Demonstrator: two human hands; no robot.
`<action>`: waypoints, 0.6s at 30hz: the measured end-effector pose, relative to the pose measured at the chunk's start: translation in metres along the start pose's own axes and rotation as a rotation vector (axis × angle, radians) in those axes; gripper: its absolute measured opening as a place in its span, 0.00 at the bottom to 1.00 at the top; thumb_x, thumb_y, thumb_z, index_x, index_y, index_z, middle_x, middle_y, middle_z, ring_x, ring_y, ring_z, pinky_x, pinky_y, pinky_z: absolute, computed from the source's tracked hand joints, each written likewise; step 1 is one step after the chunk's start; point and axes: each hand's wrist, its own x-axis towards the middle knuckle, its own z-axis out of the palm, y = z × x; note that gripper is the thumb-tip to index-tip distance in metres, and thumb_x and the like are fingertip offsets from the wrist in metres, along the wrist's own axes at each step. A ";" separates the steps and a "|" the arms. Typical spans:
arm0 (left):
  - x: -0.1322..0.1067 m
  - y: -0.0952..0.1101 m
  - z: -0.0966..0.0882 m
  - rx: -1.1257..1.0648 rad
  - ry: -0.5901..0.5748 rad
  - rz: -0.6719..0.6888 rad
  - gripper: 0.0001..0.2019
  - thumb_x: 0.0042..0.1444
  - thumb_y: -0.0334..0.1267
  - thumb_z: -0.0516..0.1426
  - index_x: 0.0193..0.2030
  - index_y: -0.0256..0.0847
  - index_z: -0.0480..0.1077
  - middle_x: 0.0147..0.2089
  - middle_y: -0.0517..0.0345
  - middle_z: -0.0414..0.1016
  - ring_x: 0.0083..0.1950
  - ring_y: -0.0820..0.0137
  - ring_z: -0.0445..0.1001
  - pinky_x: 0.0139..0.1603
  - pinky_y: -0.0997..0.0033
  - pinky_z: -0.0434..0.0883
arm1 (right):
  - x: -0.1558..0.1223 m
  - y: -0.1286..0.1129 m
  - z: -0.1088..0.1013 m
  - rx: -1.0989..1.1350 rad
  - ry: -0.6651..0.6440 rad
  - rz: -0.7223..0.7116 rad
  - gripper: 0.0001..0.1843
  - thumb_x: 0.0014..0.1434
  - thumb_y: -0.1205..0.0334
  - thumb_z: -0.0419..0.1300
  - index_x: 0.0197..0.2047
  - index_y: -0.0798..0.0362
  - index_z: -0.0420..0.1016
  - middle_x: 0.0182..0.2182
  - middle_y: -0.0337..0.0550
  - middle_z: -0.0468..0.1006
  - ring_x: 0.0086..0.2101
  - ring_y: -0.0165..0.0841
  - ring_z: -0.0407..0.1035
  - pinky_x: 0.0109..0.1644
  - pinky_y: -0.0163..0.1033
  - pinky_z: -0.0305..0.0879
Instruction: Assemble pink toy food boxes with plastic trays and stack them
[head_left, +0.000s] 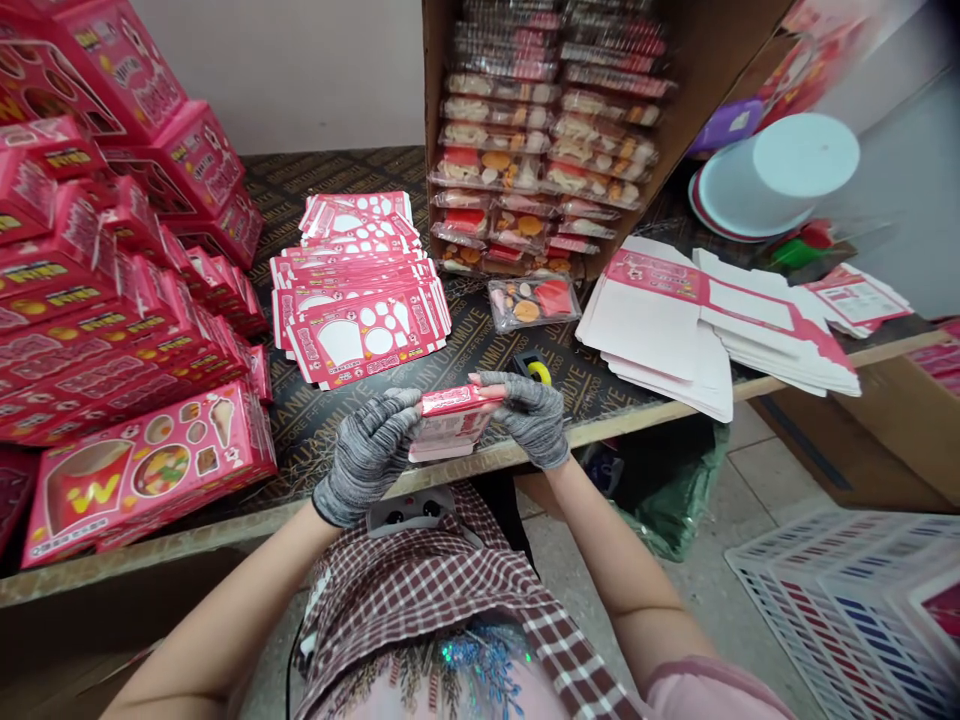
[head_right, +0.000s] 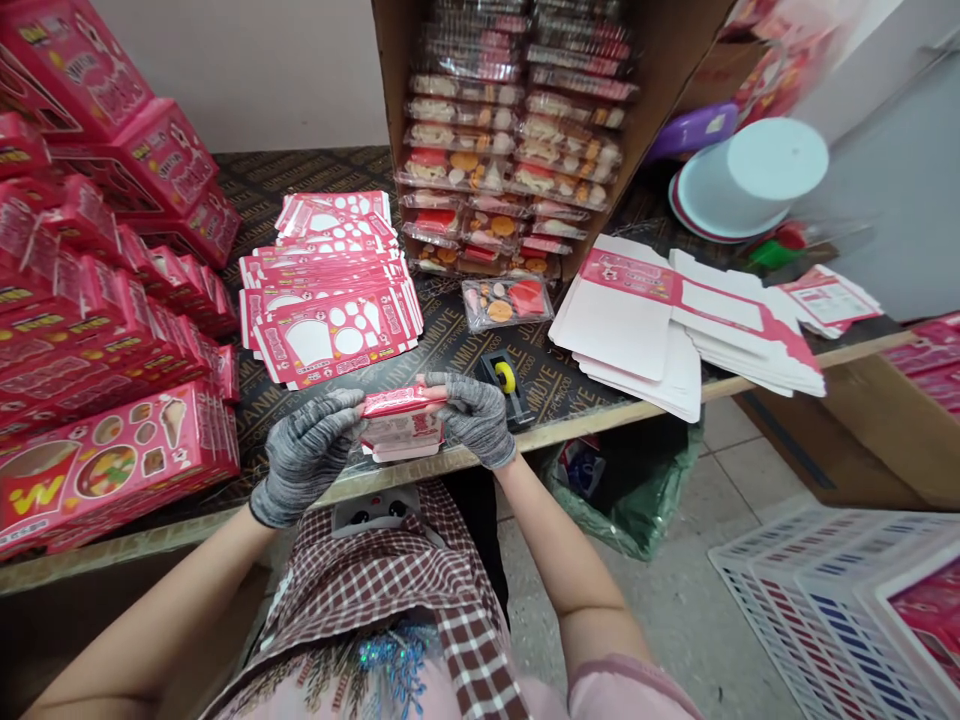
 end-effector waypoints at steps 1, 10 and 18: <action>-0.002 -0.002 -0.001 0.007 -0.007 0.041 0.12 0.60 0.27 0.59 0.50 0.40 0.74 0.49 0.49 0.83 0.51 0.63 0.82 0.52 0.61 0.80 | -0.004 0.003 0.001 -0.033 0.026 -0.039 0.07 0.59 0.59 0.68 0.42 0.44 0.85 0.47 0.44 0.85 0.48 0.41 0.80 0.55 0.49 0.76; 0.014 0.007 0.012 0.249 -0.308 0.100 0.23 0.64 0.35 0.56 0.66 0.37 0.64 0.61 0.40 0.76 0.63 0.56 0.74 0.64 0.52 0.72 | -0.012 0.012 0.004 -0.234 0.014 -0.246 0.10 0.64 0.57 0.62 0.48 0.45 0.81 0.52 0.45 0.82 0.56 0.40 0.75 0.62 0.51 0.71; 0.010 0.003 0.021 0.345 -0.380 0.152 0.31 0.63 0.23 0.48 0.73 0.36 0.55 0.59 0.38 0.76 0.58 0.56 0.77 0.55 0.58 0.74 | -0.054 0.031 -0.098 -0.635 0.580 0.098 0.13 0.61 0.52 0.61 0.44 0.51 0.79 0.46 0.49 0.81 0.49 0.42 0.75 0.61 0.55 0.68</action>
